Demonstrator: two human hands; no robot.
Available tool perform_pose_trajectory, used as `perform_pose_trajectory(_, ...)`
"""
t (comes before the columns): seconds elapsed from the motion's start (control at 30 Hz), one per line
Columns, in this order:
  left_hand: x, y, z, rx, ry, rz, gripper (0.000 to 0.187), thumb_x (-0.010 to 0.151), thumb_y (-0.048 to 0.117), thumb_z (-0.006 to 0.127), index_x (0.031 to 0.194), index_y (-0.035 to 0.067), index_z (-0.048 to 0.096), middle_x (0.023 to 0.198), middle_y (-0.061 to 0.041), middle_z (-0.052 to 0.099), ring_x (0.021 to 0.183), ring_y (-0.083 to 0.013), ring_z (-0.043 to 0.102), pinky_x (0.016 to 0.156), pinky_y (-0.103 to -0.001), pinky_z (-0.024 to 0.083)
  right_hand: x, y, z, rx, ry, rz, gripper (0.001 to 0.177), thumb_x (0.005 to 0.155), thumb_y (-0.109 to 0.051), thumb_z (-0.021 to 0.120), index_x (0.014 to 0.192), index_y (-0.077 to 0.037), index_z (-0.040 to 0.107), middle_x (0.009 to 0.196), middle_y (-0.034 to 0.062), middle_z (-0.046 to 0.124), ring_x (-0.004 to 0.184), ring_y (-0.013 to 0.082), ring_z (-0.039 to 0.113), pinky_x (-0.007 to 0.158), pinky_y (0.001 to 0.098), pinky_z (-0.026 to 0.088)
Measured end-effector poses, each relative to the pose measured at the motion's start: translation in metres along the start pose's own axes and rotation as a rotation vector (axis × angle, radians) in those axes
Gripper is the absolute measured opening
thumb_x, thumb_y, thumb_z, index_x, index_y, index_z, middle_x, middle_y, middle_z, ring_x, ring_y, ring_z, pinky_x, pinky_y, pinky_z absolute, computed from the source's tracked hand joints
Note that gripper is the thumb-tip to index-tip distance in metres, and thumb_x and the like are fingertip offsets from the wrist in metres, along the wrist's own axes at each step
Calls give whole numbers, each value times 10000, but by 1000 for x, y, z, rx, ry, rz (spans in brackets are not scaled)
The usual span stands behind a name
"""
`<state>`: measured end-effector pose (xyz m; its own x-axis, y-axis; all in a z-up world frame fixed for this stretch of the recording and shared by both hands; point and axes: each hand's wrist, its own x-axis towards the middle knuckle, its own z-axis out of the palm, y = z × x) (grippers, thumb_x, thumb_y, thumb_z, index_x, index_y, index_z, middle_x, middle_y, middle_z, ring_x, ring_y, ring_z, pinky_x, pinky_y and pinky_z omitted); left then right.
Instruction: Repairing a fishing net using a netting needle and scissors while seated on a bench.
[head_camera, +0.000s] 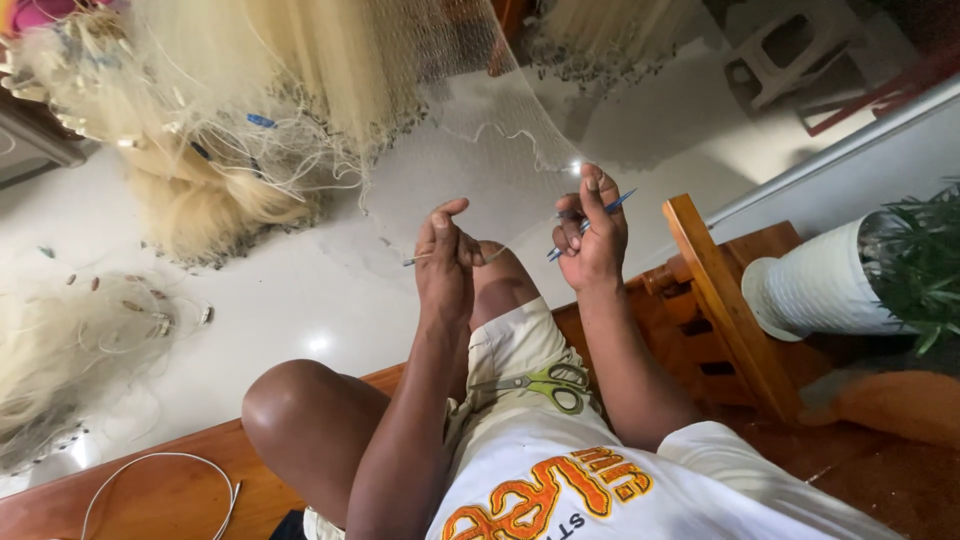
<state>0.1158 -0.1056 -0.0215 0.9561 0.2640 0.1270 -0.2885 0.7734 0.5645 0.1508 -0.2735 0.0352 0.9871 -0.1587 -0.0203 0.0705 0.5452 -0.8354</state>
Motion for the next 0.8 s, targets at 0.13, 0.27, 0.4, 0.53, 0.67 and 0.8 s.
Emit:
perform_pose_trajectory(0.13, 0, 3, 0, 87, 45, 21, 336, 1087, 259, 448, 1221, 1, 616, 534, -52, 482, 537, -182, 618, 651, -282, 536, -7, 0, -3, -60, 9, 7, 205, 1003, -306, 627, 1176, -205, 580, 747, 94, 710, 335, 78, 318, 324, 184, 230)
perform_pose_trajectory(0.27, -3, 15, 9, 60, 93, -5, 338, 1076, 291, 478, 1200, 24, 643, 604, -85, 543, 629, -184, 665, 699, -376, 610, -10, 3, -2, -79, 13, 17, 211, 998, -311, 631, 1169, -204, 570, 763, 103, 720, 337, 76, 319, 322, 184, 223)
perform_pose_trajectory(0.4, -4, 24, 13, 346, 159, 72, 334, 1080, 303, 467, 1197, 77, 684, 782, -10, 572, 779, -58, 550, 803, -221, 486, -16, 3, 2, -77, -9, 24, 209, 1009, -303, 616, 1176, -188, 566, 794, 123, 722, 347, 65, 321, 332, 170, 236)
perform_pose_trajectory(0.53, 1, 17, 9, 239, 148, 128, 321, 1080, 304, 499, 1263, 118, 686, 1247, 21, 567, 1161, -111, 586, 1033, -275, 460, -18, 3, 5, -71, -40, 29, 209, 1016, -290, 602, 1184, -171, 566, 827, 140, 730, 351, 58, 316, 335, 163, 234)
perform_pose_trajectory(0.67, 4, 15, 3, -212, 62, 83, 351, 1076, 258, 519, 1300, 5, 615, 1297, -147, 633, 1218, -289, 630, 1019, -347, 559, -21, 3, 11, -81, -54, 40, 202, 1020, -285, 589, 1184, -170, 568, 850, 154, 736, 351, 54, 324, 331, 166, 238)
perform_pose_trajectory(0.8, 12, 15, -10, -310, 62, 59, 372, 1066, 289, 517, 1312, 18, 586, 1216, -178, 679, 1090, -296, 705, 900, -346, 628, -22, 1, 13, -87, -83, 48, 200, 1025, -275, 580, 1195, -172, 553, 871, 156, 738, 351, 48, 330, 333, 166, 238)
